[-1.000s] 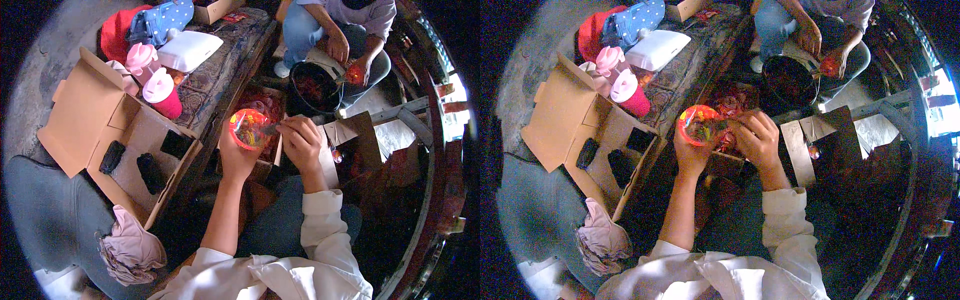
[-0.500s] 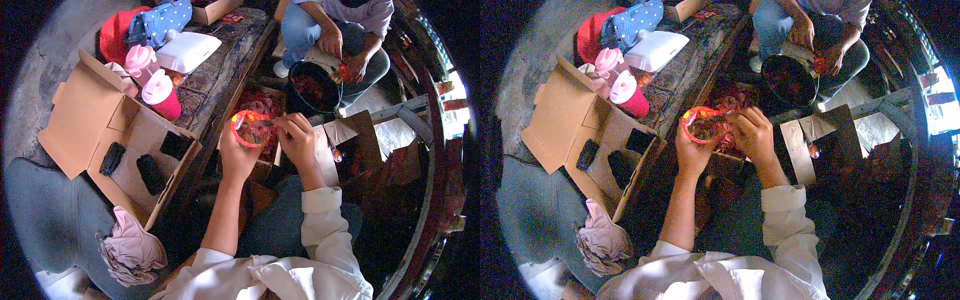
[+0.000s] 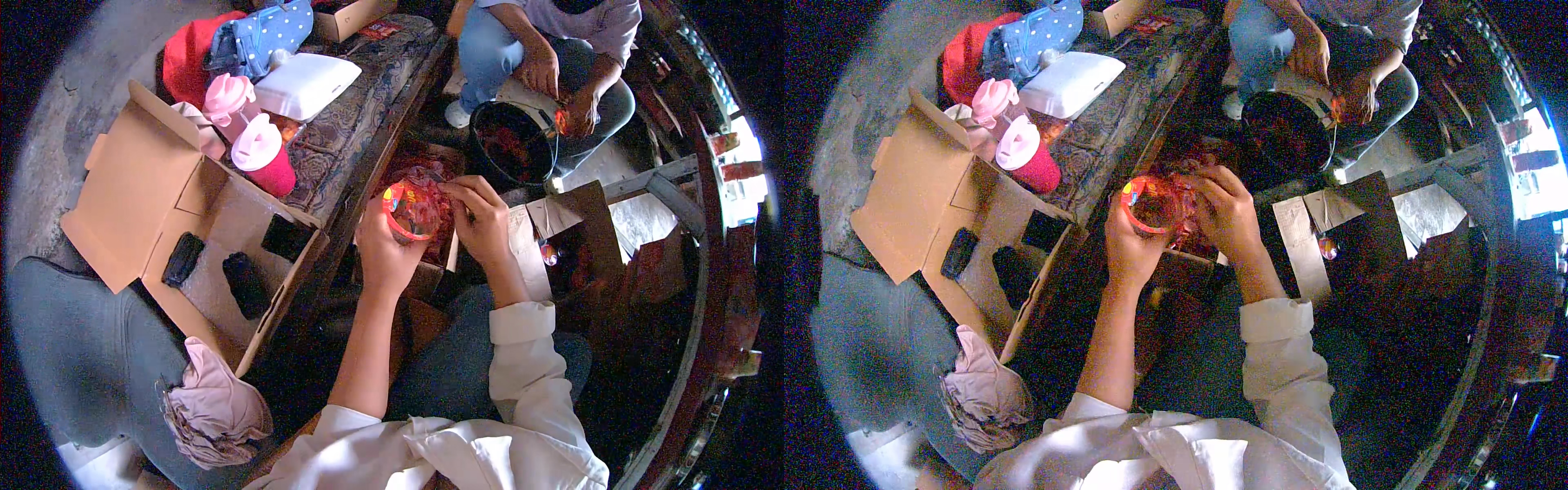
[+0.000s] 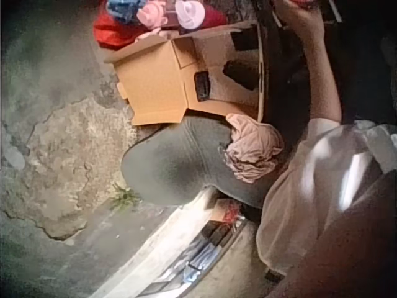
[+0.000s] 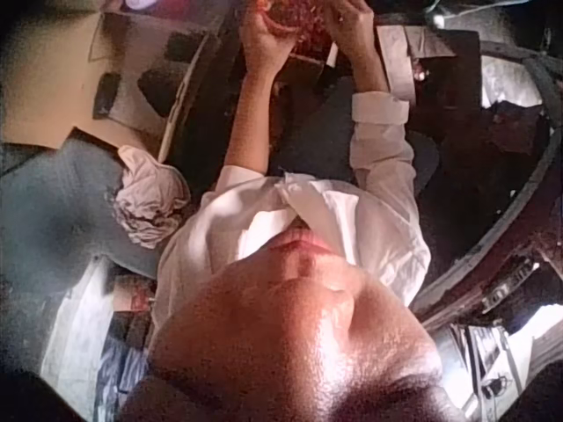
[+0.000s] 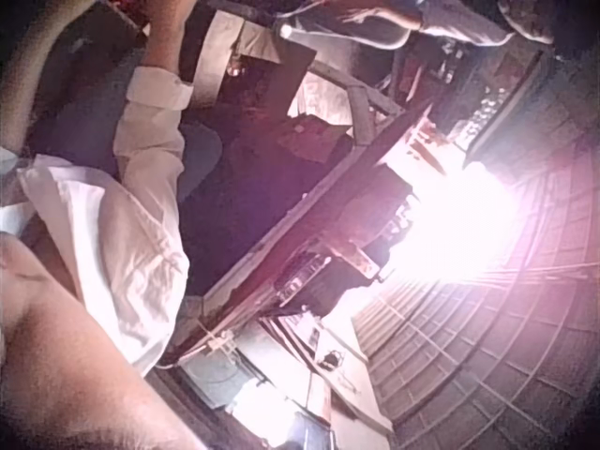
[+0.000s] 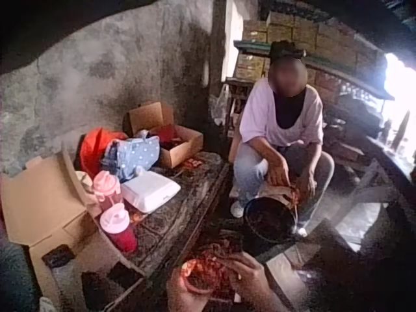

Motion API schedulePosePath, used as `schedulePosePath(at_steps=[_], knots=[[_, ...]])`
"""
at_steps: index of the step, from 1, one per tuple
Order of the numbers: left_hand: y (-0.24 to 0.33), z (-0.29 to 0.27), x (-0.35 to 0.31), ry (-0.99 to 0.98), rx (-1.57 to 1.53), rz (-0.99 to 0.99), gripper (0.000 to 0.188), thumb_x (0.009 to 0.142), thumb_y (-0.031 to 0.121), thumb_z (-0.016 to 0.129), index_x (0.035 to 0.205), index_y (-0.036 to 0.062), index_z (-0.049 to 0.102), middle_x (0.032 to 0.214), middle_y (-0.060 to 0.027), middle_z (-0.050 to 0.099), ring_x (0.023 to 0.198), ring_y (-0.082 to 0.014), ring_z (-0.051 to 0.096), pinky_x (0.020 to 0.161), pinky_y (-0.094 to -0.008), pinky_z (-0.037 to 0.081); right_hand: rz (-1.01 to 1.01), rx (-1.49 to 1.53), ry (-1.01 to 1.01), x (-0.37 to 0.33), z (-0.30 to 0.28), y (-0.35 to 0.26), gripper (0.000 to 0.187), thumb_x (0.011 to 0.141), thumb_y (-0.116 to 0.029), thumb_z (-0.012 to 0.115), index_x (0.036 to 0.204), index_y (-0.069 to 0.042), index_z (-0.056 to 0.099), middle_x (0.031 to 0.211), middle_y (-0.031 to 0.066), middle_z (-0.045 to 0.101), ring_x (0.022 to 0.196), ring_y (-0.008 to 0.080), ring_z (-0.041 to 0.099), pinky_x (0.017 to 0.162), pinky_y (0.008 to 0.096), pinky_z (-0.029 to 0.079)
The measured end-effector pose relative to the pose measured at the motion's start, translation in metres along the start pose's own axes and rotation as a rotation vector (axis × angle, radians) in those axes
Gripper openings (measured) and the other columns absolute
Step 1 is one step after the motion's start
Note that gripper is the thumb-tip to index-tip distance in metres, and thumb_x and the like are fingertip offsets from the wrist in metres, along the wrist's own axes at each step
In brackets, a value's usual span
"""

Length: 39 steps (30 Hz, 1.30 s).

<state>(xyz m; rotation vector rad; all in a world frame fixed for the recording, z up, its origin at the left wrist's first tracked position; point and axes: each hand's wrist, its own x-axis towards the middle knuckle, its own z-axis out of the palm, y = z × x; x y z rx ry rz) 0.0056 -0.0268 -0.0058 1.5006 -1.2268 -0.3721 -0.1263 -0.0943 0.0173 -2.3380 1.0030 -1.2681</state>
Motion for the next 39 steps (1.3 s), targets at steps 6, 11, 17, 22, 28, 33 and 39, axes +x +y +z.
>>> schedulePosePath(at_steps=[6, 11, 17, 22, 28, 33, 39], knots=[[0.008, 0.0, 0.001, -0.004, 0.069, 0.055, 0.06, 0.052, 0.013, 0.077, 0.105, 0.0042, 0.05, 0.096, -0.0128, 0.055, 0.092, -0.0314, 0.054, 0.08, -0.04, 0.04, -0.025, -0.112, 0.053, -0.002, 0.003, 0.013, 0.02, 0.063, -0.006, 0.066, 0.082, -0.011, 0.067, 0.084, 0.0051, 0.062, 0.076, 0.0244, 0.057, 0.075, 0.0359, 0.044], [0.002, -0.004, 0.0, 0.034, 0.176, 0.127, 0.062, 0.049, 0.013, 0.08, 0.102, 0.0035, 0.051, 0.093, -0.0146, 0.058, 0.086, -0.0343, 0.056, 0.075, -0.0386, 0.044, -0.065, -0.099, -0.015, 0.005, 0.0, -0.005, 0.02, 0.062, -0.014, 0.072, 0.082, -0.013, 0.069, 0.081, 0.0037, 0.063, 0.081, 0.019, 0.058, 0.083, 0.0361, 0.039], [0.005, 0.001, -0.004, -0.103, 0.202, 0.05, 0.063, 0.054, 0.022, 0.076, 0.108, 0.0078, 0.047, 0.098, -0.0108, 0.054, 0.095, -0.0303, 0.051, 0.081, -0.0429, 0.036, -0.068, -0.177, -0.037, -0.001, 0.003, 0.004, 0.021, 0.058, -0.014, 0.072, 0.078, -0.014, 0.069, 0.08, 0.0008, 0.064, 0.084, 0.018, 0.058, 0.092, 0.043, 0.032], [0.008, -0.003, -0.001, -0.164, 0.14, 0.024, 0.059, 0.053, 0.022, 0.077, 0.103, 0.0073, 0.05, 0.091, -0.0111, 0.057, 0.088, -0.0301, 0.055, 0.076, -0.0417, 0.04, -0.039, -0.21, -0.074, -0.001, 0.007, 0.005, 0.012, 0.061, -0.017, 0.071, 0.072, -0.015, 0.068, 0.078, -0.0014, 0.065, 0.083, 0.0166, 0.058, 0.092, 0.0422, 0.031], [0.009, -0.004, -0.001, -0.123, 0.144, 0.025, 0.053, 0.054, 0.019, 0.076, 0.1, 0.0072, 0.051, 0.091, -0.012, 0.058, 0.084, -0.0317, 0.056, 0.072, -0.0397, 0.045, -0.021, -0.17, -0.125, -0.006, 0.011, 0.011, 0.01, 0.063, -0.02, 0.071, 0.07, -0.015, 0.067, 0.078, -0.0022, 0.065, 0.083, 0.0159, 0.058, 0.092, 0.0429, 0.031], [0.007, -0.003, -0.004, -0.105, 0.178, -0.051, 0.048, 0.055, 0.017, 0.075, 0.097, 0.0066, 0.054, 0.09, -0.014, 0.059, 0.083, -0.0327, 0.057, 0.072, -0.0382, 0.047, 0.023, -0.149, -0.141, -0.009, 0.016, 0.014, 0.011, 0.065, -0.019, 0.073, 0.07, -0.011, 0.067, 0.078, 0.0014, 0.065, 0.083, 0.0155, 0.059, 0.094, 0.0422, 0.028], [0.003, -0.004, -0.005, -0.159, 0.075, -0.081, 0.044, 0.057, 0.017, 0.075, 0.095, 0.0074, 0.055, 0.086, -0.0128, 0.061, 0.08, -0.0311, 0.059, 0.07, -0.0375, 0.048, 0.082, -0.035, -0.213, -0.01, 0.012, 0.024, 0.013, 0.066, -0.02, 0.073, 0.073, -0.011, 0.066, 0.079, 0.0013, 0.065, 0.081, 0.0152, 0.06, 0.096, 0.0427, 0.026]])
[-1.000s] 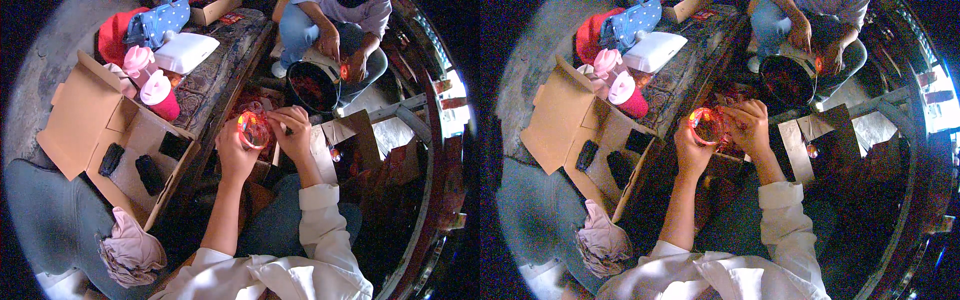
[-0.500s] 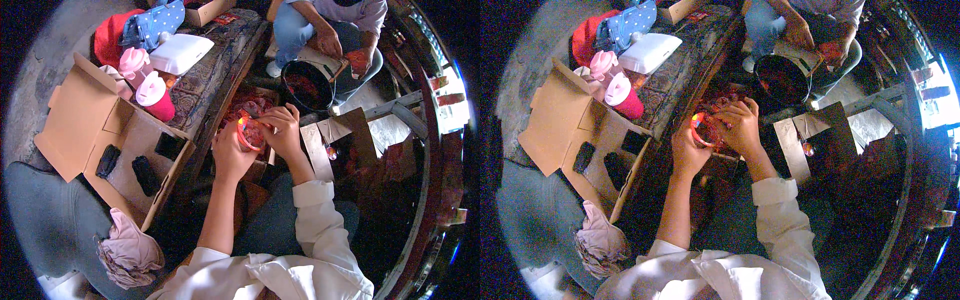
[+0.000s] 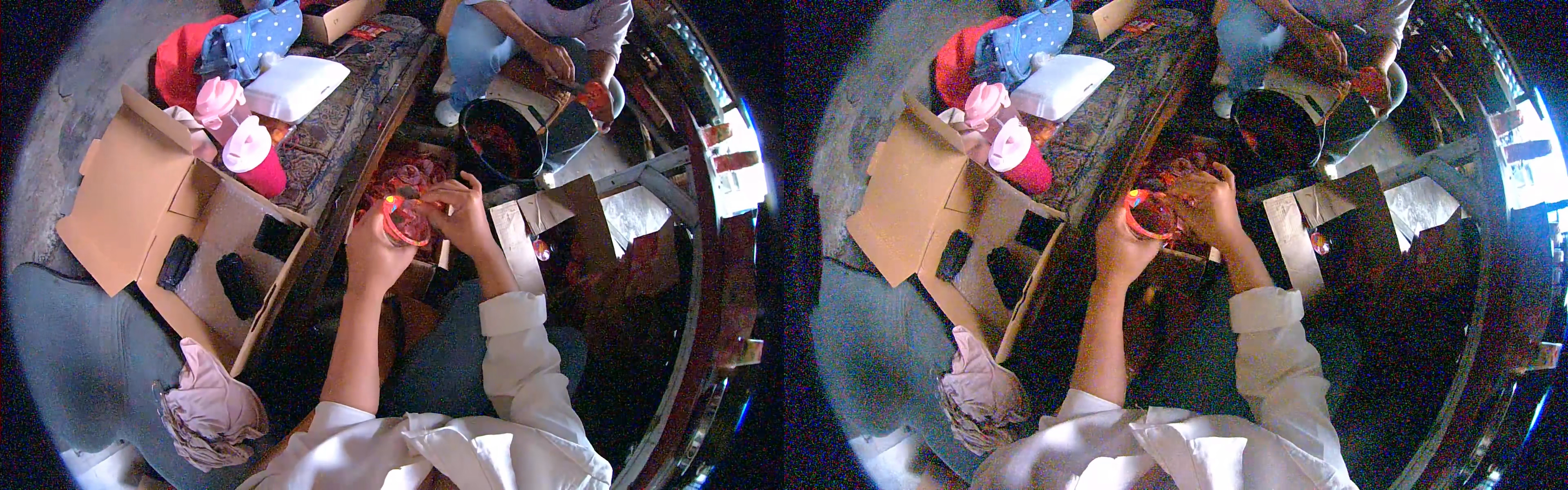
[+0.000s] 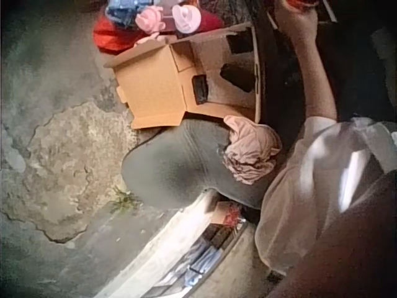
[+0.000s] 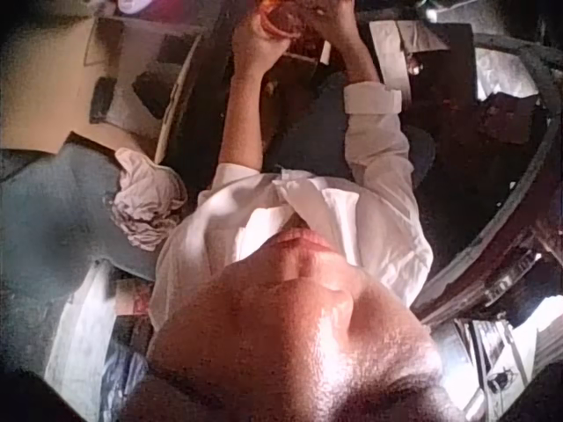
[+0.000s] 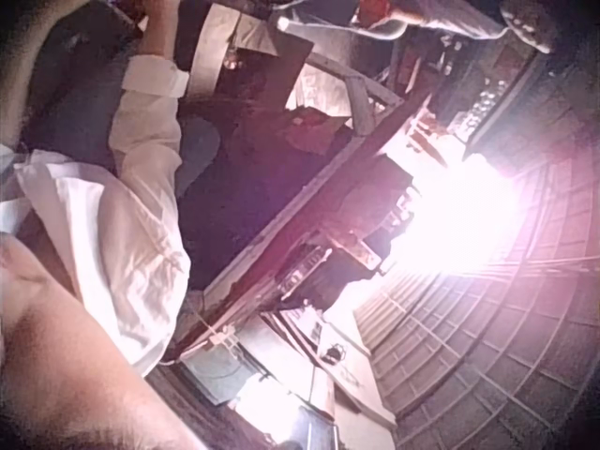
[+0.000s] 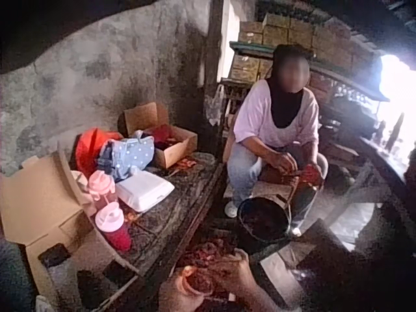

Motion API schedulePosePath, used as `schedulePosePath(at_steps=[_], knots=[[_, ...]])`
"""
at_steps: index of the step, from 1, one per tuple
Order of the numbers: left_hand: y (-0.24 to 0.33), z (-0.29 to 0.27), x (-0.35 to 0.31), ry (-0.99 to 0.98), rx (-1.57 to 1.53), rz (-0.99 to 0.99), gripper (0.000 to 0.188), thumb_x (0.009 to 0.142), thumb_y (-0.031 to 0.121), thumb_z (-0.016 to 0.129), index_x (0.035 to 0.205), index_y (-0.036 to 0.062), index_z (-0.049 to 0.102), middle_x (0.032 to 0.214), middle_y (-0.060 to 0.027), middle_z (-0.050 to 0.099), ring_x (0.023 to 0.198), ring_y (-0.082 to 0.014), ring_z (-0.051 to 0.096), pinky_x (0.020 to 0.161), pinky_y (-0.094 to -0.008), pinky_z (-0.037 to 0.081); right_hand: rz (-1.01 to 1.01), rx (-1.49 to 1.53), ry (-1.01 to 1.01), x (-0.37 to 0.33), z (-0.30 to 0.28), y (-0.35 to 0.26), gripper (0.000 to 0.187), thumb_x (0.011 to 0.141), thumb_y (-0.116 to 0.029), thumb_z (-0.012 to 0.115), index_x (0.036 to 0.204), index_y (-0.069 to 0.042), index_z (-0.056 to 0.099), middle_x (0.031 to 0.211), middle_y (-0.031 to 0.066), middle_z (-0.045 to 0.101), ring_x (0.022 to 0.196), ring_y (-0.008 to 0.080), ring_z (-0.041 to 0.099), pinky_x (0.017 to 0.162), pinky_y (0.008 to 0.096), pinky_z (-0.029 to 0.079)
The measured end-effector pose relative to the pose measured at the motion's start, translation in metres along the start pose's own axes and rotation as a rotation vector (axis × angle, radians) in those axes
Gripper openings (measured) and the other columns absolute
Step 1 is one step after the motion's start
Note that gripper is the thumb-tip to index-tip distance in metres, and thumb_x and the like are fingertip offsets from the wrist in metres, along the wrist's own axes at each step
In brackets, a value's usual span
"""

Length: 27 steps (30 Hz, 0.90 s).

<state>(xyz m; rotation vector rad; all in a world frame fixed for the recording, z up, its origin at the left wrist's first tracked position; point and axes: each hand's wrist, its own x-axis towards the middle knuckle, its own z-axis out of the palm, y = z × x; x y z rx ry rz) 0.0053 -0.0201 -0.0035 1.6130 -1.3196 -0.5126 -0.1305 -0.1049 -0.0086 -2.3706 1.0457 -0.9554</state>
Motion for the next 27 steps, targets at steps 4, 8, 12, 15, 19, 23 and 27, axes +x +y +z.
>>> schedulePosePath(at_steps=[4, 8, 12, 15, 19, 23, 27], knots=[[0.002, -0.003, 0.0, -0.018, -0.003, 0.001, 0.044, 0.056, 0.018, 0.076, 0.093, 0.0074, 0.056, 0.081, -0.012, 0.062, 0.077, -0.0302, 0.06, 0.067, -0.0368, 0.048, 0.017, 0.04, -0.071, -0.003, 0.002, 0.009, 0.012, 0.068, -0.02, 0.071, 0.075, -0.012, 0.066, 0.08, 0.0008, 0.065, 0.083, 0.0149, 0.059, 0.098, 0.0431, 0.023], [-0.007, -0.004, 0.0, -0.061, -0.059, 0.005, 0.043, 0.056, 0.019, 0.076, 0.092, 0.0073, 0.056, 0.078, -0.0116, 0.063, 0.075, -0.029, 0.061, 0.066, -0.0361, 0.049, 0.023, 0.061, -0.096, -0.002, 0.001, 0.007, 0.011, 0.069, -0.02, 0.07, 0.076, -0.013, 0.066, 0.081, -0.0003, 0.064, 0.085, 0.0146, 0.058, 0.099, 0.0431, 0.021], [-0.002, -0.006, 0.002, -0.155, -0.11, -0.066, 0.05, 0.056, 0.015, 0.078, 0.097, 0.0029, 0.054, 0.087, -0.0118, 0.063, 0.082, -0.0227, 0.062, 0.073, -0.0325, 0.048, 0.02, 0.084, -0.121, -0.002, -0.004, 0.007, 0.013, 0.069, -0.021, 0.071, 0.078, -0.013, 0.066, 0.081, -0.0002, 0.063, 0.086, 0.0148, 0.058, 0.099, 0.0425, 0.021], [0.001, -0.005, 0.003, -0.144, -0.107, -0.048, 0.053, 0.055, 0.012, 0.078, 0.101, 0.001, 0.052, 0.092, -0.0115, 0.062, 0.086, -0.0197, 0.061, 0.077, -0.031, 0.048, 0.032, 0.121, -0.114, 0.002, -0.004, 0.006, 0.014, 0.069, -0.02, 0.071, 0.079, -0.012, 0.066, 0.081, 0.0003, 0.063, 0.085, 0.0153, 0.058, 0.099, 0.0424, 0.023], [0.004, -0.002, 0.002, -0.085, -0.124, -0.079, 0.055, 0.055, 0.01, 0.078, 0.103, 0.0016, 0.051, 0.094, -0.0122, 0.061, 0.088, -0.0221, 0.06, 0.08, -0.0325, 0.047, 0.005, 0.07, -0.067, 0.004, -0.008, -0.001, 0.017, 0.068, -0.018, 0.071, 0.081, -0.009, 0.066, 0.083, 0.0051, 0.064, 0.08, 0.0197, 0.06, 0.085, 0.0379, 0.039], [0.001, -0.002, 0.002, -0.103, -0.134, -0.048, 0.055, 0.057, 0.012, 0.076, 0.104, 0.0022, 0.049, 0.099, -0.0145, 0.059, 0.093, -0.025, 0.058, 0.081, -0.0339, 0.045, 0.02, 0.135, -0.044, 0.005, -0.009, 0.006, 0.018, 0.066, -0.019, 0.072, 0.079, -0.006, 0.067, 0.079, 0.01, 0.064, 0.07, 0.0234, 0.062, 0.065, 0.0336, 0.048], [-0.004, 0.004, -0.001, -0.049, -0.101, -0.079, 0.054, 0.058, 0.013, 0.076, 0.103, 0.0021, 0.049, 0.098, -0.0137, 0.059, 0.092, -0.0235, 0.059, 0.081, -0.0331, 0.045, -0.089, 0.047, 0.02, 0.007, -0.01, 0.008, 0.014, 0.066, -0.012, 0.071, 0.077, -0.005, 0.067, 0.077, 0.0106, 0.063, 0.07, 0.0233, 0.062, 0.061, 0.033, 0.049]])
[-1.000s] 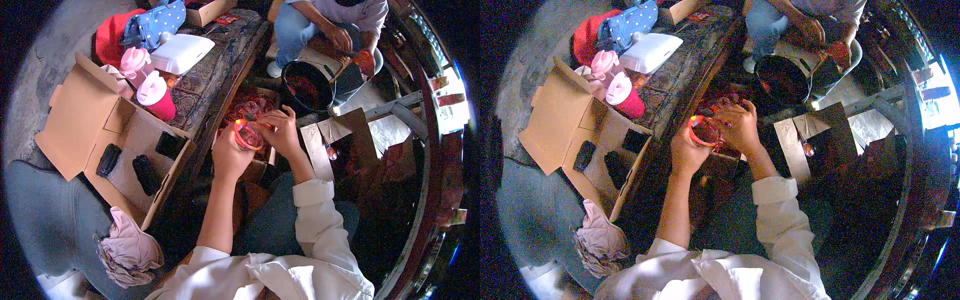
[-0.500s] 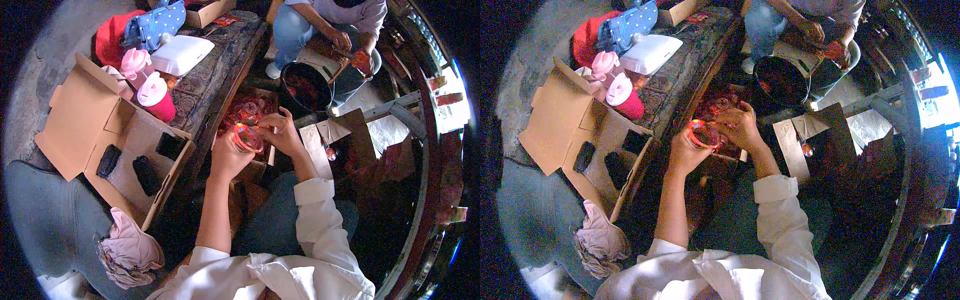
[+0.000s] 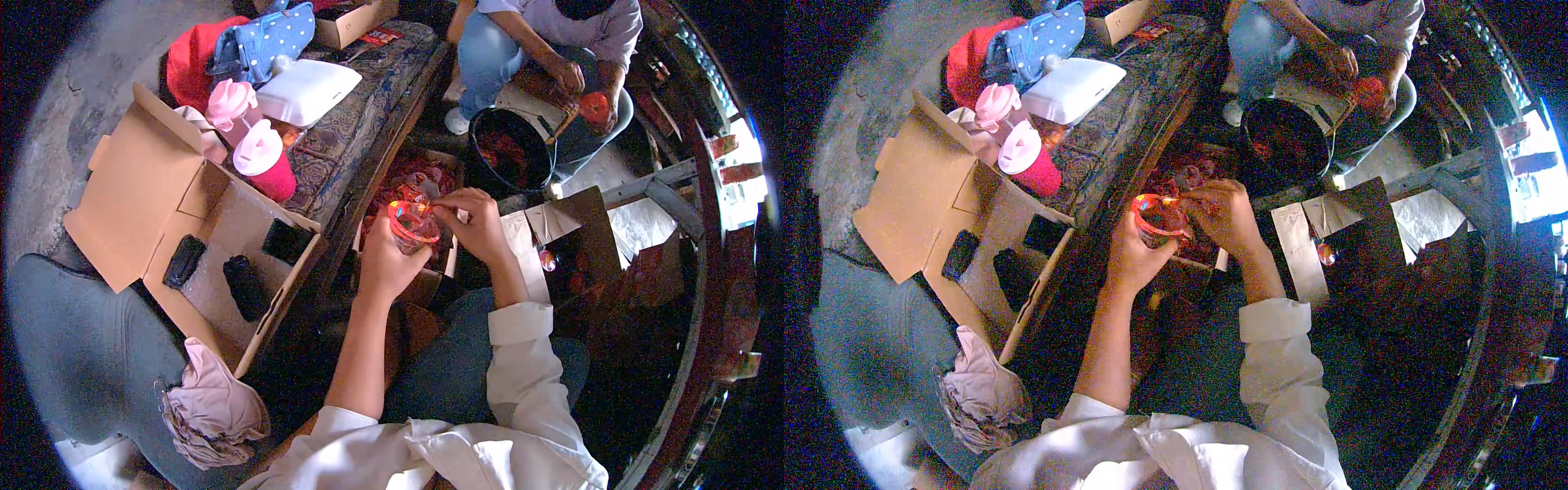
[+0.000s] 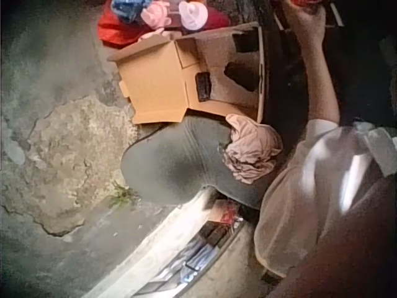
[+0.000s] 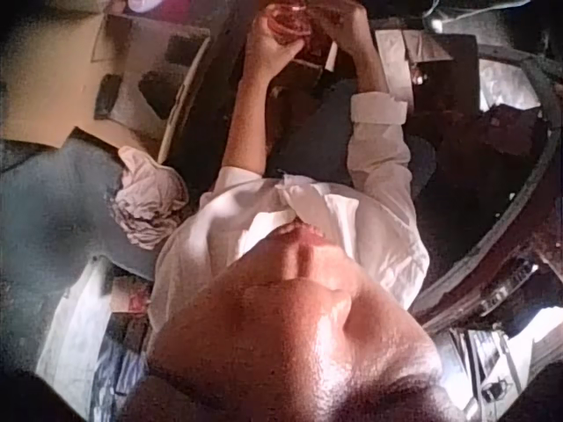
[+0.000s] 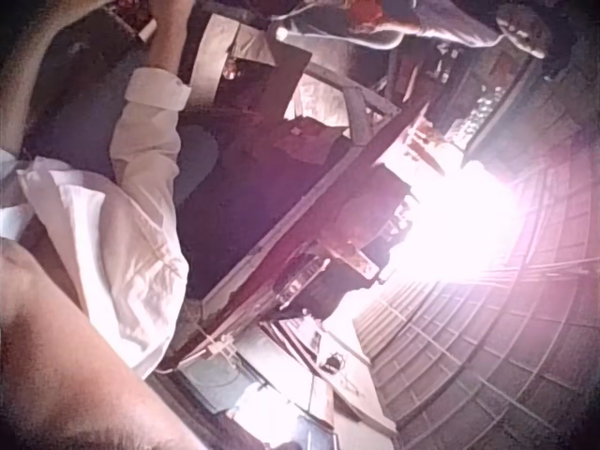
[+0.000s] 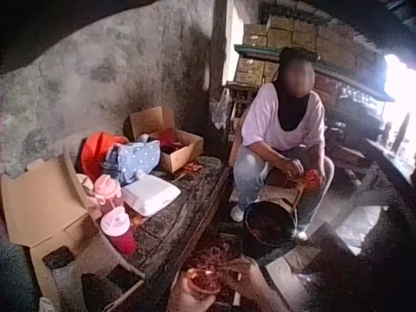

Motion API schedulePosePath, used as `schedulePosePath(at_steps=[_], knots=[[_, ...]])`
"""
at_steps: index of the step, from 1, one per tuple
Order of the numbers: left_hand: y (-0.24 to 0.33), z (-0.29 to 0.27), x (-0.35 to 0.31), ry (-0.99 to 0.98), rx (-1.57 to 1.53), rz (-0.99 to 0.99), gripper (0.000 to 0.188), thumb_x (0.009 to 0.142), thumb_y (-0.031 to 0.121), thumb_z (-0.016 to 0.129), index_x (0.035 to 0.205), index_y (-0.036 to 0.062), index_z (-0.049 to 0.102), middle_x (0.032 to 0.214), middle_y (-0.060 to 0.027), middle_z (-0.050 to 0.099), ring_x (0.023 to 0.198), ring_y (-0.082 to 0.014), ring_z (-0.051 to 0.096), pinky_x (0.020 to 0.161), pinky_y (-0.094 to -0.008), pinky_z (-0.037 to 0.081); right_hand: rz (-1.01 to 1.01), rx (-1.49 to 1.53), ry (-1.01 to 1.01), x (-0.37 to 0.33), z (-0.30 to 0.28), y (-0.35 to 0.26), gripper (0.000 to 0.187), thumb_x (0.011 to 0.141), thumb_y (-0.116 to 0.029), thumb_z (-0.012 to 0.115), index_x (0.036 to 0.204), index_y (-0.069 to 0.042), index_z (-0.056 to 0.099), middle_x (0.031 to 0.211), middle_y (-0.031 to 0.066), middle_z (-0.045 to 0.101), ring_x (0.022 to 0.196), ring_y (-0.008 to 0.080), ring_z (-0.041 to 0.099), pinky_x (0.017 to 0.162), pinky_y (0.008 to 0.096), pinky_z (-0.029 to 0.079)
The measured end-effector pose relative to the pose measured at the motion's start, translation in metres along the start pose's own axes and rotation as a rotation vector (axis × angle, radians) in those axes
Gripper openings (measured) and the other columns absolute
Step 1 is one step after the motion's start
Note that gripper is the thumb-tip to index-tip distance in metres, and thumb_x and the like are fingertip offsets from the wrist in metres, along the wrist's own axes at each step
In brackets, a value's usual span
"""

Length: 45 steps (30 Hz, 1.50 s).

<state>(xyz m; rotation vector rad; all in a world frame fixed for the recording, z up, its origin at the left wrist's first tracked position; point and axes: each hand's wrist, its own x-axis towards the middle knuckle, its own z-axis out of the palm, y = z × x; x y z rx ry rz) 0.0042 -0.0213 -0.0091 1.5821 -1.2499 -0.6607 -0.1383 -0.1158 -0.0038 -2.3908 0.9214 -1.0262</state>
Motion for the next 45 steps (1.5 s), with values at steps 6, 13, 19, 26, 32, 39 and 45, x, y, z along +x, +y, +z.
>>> schedulePosePath(at_steps=[6, 13, 19, 26, 32, 39, 45], knots=[[-0.003, 0.002, 0.004, 0.11, -0.07, 0.058, 0.057, 0.06, 0.016, 0.077, 0.107, 0.0016, 0.047, 0.098, -0.0114, 0.059, 0.091, -0.0212, 0.059, 0.081, -0.0321, 0.046, 0.055, 0.072, 0.193, -0.001, -0.01, -0.012, 0.016, 0.061, 0.001, 0.067, 0.076, -0.006, 0.066, 0.079, 0.0094, 0.063, 0.071, 0.0232, 0.062, 0.062, 0.03, 0.05], [0.004, -0.002, 0.008, 0.21, -0.257, 0.102, 0.056, 0.064, 0.022, 0.076, 0.108, 0.0018, 0.048, 0.098, -0.0094, 0.06, 0.09, -0.0196, 0.059, 0.08, -0.0314, 0.046, -0.234, -0.151, 0.297, 0.002, -0.014, -0.027, 0.021, 0.057, 0.001, 0.063, 0.077, -0.004, 0.063, 0.075, 0.0054, 0.061, 0.067, 0.0222, 0.059, 0.058, 0.0328, 0.049], [0.011, -0.005, 0.008, 0.24, -0.178, 0.124, 0.049, 0.06, 0.007, 0.071, 0.104, 0.0022, 0.051, 0.096, -0.0127, 0.058, 0.091, -0.0271, 0.057, 0.08, -0.034, 0.044, -0.351, -0.243, 0.233, 0.001, -0.009, -0.026, 0.023, 0.057, -0.012, 0.063, 0.08, -0.009, 0.065, 0.079, 0.0021, 0.06, 0.068, 0.0204, 0.057, 0.056, 0.0322, 0.048], [0.005, -0.004, 0.008, 0.274, -0.041, 0.175, 0.053, 0.061, 0.028, 0.077, 0.101, 0.0019, 0.054, 0.094, -0.0101, 0.061, 0.088, -0.0223, 0.06, 0.079, -0.0317, 0.045, -0.34, -0.299, 0.151, 0.0, -0.008, -0.021, 0.025, 0.058, -0.019, 0.062, 0.081, -0.01, 0.065, 0.082, 0.0011, 0.06, 0.07, 0.0197, 0.056, 0.059, 0.033, 0.047], [0.005, -0.005, 0.008, 0.289, -0.046, 0.151, 0.054, 0.061, 0.03, 0.077, 0.102, 0.0015, 0.054, 0.093, -0.0107, 0.062, 0.087, -0.0227, 0.06, 0.078, -0.0323, 0.046, -0.32, -0.279, 0.125, -0.003, -0.009, -0.022, 0.028, 0.056, -0.02, 0.065, 0.083, -0.011, 0.066, 0.08, 0.0001, 0.059, 0.071, 0.0195, 0.055, 0.059, 0.0325, 0.047], [0.005, -0.005, 0.008, 0.283, -0.052, 0.164, 0.056, 0.061, 0.031, 0.077, 0.102, 0.0008, 0.054, 0.093, -0.0121, 0.061, 0.087, -0.0241, 0.06, 0.077, -0.0327, 0.046, -0.284, -0.255, 0.121, 0.004, -0.011, -0.035, 0.015, 0.06, -0.001, 0.063, 0.075, -0.006, 0.065, 0.077, 0.003, 0.061, 0.069, 0.0195, 0.058, 0.061, 0.0316, 0.049], [0.007, -0.005, 0.007, 0.229, -0.017, 0.211, 0.055, 0.061, 0.026, 0.077, 0.103, 0.0009, 0.053, 0.095, -0.0137, 0.06, 0.089, -0.0276, 0.059, 0.078, -0.0343, 0.046, -0.268, -0.287, 0.091, -0.001, -0.005, -0.032, 0.018, 0.059, -0.002, 0.063, 0.076, -0.006, 0.065, 0.077, 0.0024, 0.061, 0.069, 0.0194, 0.057, 0.061, 0.0315, 0.049]])
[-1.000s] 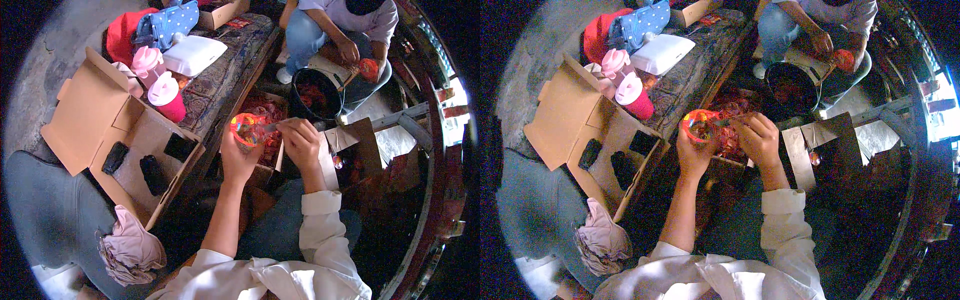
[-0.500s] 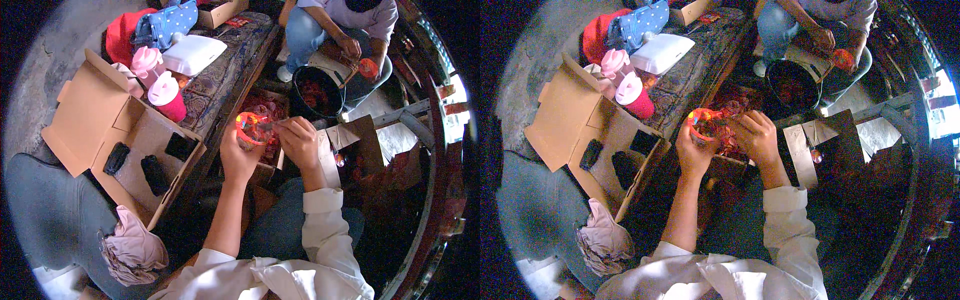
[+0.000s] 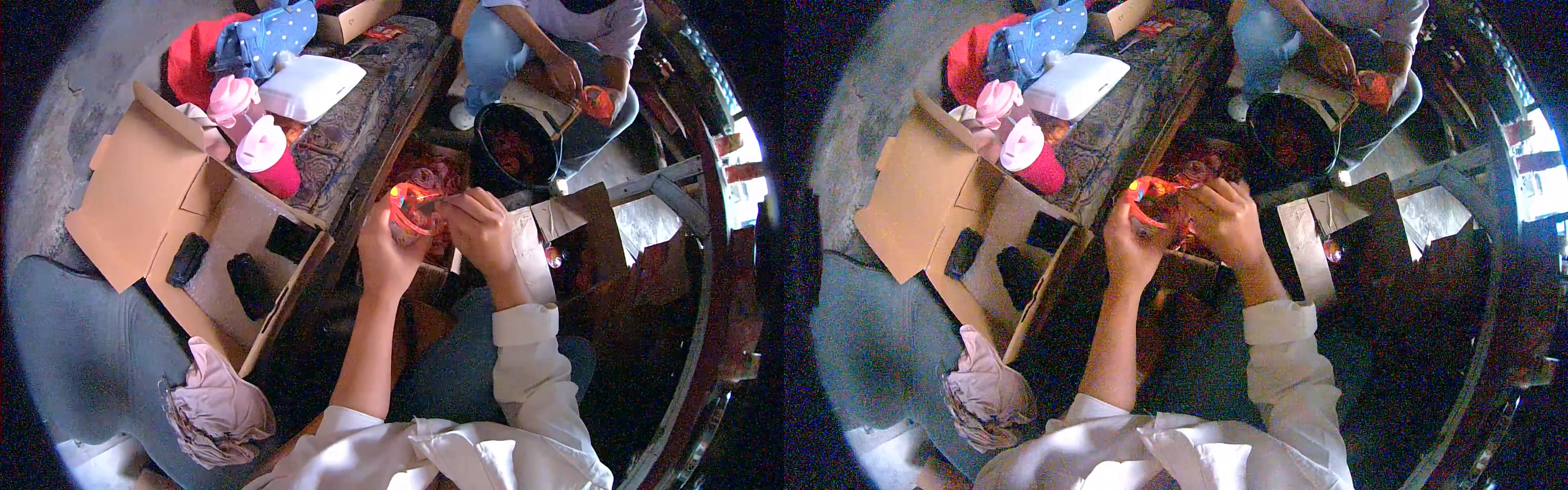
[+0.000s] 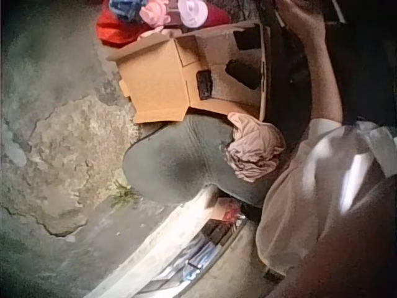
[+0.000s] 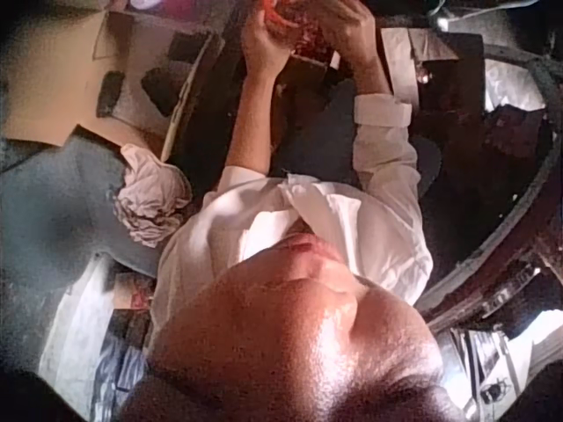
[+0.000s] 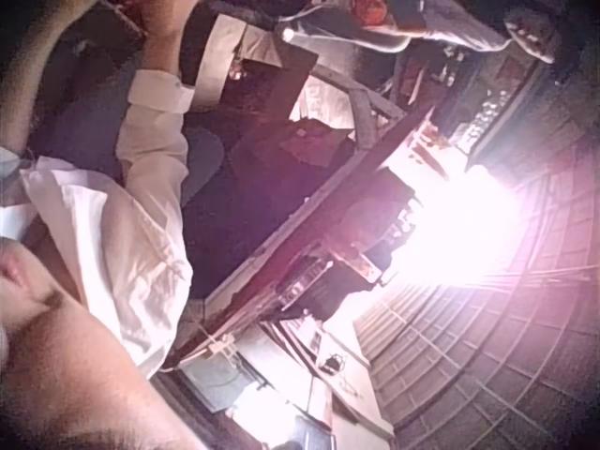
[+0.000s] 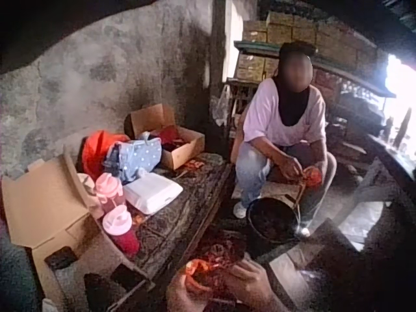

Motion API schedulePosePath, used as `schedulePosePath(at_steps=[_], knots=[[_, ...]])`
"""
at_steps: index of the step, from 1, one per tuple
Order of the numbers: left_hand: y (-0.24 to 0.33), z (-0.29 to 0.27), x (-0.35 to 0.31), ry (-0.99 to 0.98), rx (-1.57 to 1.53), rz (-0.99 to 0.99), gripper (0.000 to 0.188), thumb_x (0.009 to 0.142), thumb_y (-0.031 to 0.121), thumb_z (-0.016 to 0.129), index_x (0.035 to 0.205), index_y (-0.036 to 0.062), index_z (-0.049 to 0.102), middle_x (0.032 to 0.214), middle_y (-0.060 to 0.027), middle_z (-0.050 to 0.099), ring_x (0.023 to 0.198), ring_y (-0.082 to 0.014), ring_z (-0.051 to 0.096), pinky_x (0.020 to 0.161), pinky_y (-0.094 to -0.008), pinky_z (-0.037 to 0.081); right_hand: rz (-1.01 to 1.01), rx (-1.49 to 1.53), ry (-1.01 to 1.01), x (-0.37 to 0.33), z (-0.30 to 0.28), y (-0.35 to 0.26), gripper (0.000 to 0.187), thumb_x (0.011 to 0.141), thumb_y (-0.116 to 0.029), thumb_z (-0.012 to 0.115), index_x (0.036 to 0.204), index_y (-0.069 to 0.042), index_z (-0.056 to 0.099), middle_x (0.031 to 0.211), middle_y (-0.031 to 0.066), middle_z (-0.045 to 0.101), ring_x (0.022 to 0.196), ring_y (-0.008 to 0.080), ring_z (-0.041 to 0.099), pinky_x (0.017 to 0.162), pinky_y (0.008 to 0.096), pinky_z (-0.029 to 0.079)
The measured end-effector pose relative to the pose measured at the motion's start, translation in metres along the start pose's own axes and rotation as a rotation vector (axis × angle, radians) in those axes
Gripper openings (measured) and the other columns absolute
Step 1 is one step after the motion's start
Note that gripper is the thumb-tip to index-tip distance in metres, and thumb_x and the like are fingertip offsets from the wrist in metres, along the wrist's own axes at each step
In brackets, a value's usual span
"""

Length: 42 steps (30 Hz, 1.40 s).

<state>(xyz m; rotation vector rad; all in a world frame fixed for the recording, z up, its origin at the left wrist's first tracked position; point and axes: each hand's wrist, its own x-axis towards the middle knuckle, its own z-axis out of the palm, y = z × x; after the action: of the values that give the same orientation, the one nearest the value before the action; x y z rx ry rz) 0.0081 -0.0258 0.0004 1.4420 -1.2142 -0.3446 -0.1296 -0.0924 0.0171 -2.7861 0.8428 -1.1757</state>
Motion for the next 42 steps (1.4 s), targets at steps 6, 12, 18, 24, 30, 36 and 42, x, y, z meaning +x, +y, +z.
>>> schedulePosePath(at_steps=[6, 12, 18, 24, 30, 36, 42], knots=[[-0.001, 0.001, -0.002, -0.006, -0.046, -0.047, 0.05, 0.06, 0.015, 0.075, 0.103, 0.0022, 0.053, 0.095, -0.0148, 0.059, 0.089, -0.0321, 0.057, 0.078, -0.0366, 0.045, 0.002, 0.048, 0.017, 0.002, -0.001, -0.001, 0.02, 0.058, -0.001, 0.063, 0.076, -0.007, 0.066, 0.076, 0.0024, 0.061, 0.068, 0.0195, 0.057, 0.061, 0.0314, 0.049], [-0.004, -0.001, -0.001, 0.003, 0.011, 0.018, 0.06, 0.061, 0.032, 0.078, 0.105, 0.0005, 0.052, 0.096, -0.0141, 0.06, 0.09, -0.0274, 0.06, 0.079, -0.0339, 0.046, 0.009, 0.055, -0.02, 0.0, -0.006, 0.003, 0.02, 0.057, -0.001, 0.063, 0.076, -0.006, 0.066, 0.075, 0.004, 0.06, 0.065, 0.0209, 0.056, 0.06, 0.0318, 0.048], [0.002, 0.0, -0.001, -0.044, -0.028, -0.023, 0.053, 0.058, 0.012, 0.075, 0.104, 0.002, 0.052, 0.094, -0.0145, 0.059, 0.088, -0.0305, 0.058, 0.078, -0.036, 0.045, -0.001, 0.068, -0.003, -0.004, 0.001, 0.008, 0.021, 0.054, -0.006, 0.064, 0.075, -0.008, 0.065, 0.077, 0.0029, 0.06, 0.068, 0.021, 0.056, 0.059, 0.0324, 0.047], [0.003, 0.0, -0.003, -0.112, -0.062, -0.076, 0.054, 0.058, 0.013, 0.076, 0.105, 0.0023, 0.052, 0.094, -0.0136, 0.061, 0.089, -0.0274, 0.059, 0.079, -0.0341, 0.046, -0.006, 0.101, -0.008, -0.005, 0.003, 0.008, 0.023, 0.056, 0.001, 0.061, 0.077, -0.007, 0.066, 0.076, 0.0049, 0.06, 0.069, 0.0224, 0.056, 0.061, 0.0325, 0.049], [-0.001, -0.004, -0.003, -0.25, -0.208, -0.161, 0.054, 0.06, 0.014, 0.078, 0.106, 0.0023, 0.052, 0.096, -0.0102, 0.061, 0.088, -0.018, 0.06, 0.079, -0.0306, 0.047, -0.003, 0.146, -0.016, -0.007, 0.006, 0.012, 0.022, 0.054, -0.008, 0.064, 0.076, -0.008, 0.064, 0.081, 0.0039, 0.061, 0.071, 0.0226, 0.057, 0.062, 0.0331, 0.049], [0.007, -0.005, -0.002, -0.318, -0.334, -0.259, 0.052, 0.061, 0.007, 0.072, 0.108, 0.0021, 0.05, 0.099, -0.0073, 0.059, 0.089, -0.0157, 0.058, 0.081, -0.0294, 0.046, -0.003, 0.148, 0.014, -0.013, 0.007, 0.018, 0.021, 0.055, -0.012, 0.064, 0.075, -0.008, 0.064, 0.08, 0.003, 0.06, 0.071, 0.0228, 0.057, 0.059, 0.0338, 0.047], [0.009, -0.006, -0.002, -0.31, -0.41, -0.232, 0.052, 0.059, 0.008, 0.069, 0.107, 0.0014, 0.05, 0.097, -0.007, 0.059, 0.09, -0.0151, 0.057, 0.082, -0.0288, 0.045, -0.011, 0.177, 0.027, -0.009, 0.007, 0.016, 0.018, 0.056, -0.01, 0.064, 0.074, -0.008, 0.063, 0.082, 0.0038, 0.061, 0.071, 0.0229, 0.057, 0.058, 0.0339, 0.047]])
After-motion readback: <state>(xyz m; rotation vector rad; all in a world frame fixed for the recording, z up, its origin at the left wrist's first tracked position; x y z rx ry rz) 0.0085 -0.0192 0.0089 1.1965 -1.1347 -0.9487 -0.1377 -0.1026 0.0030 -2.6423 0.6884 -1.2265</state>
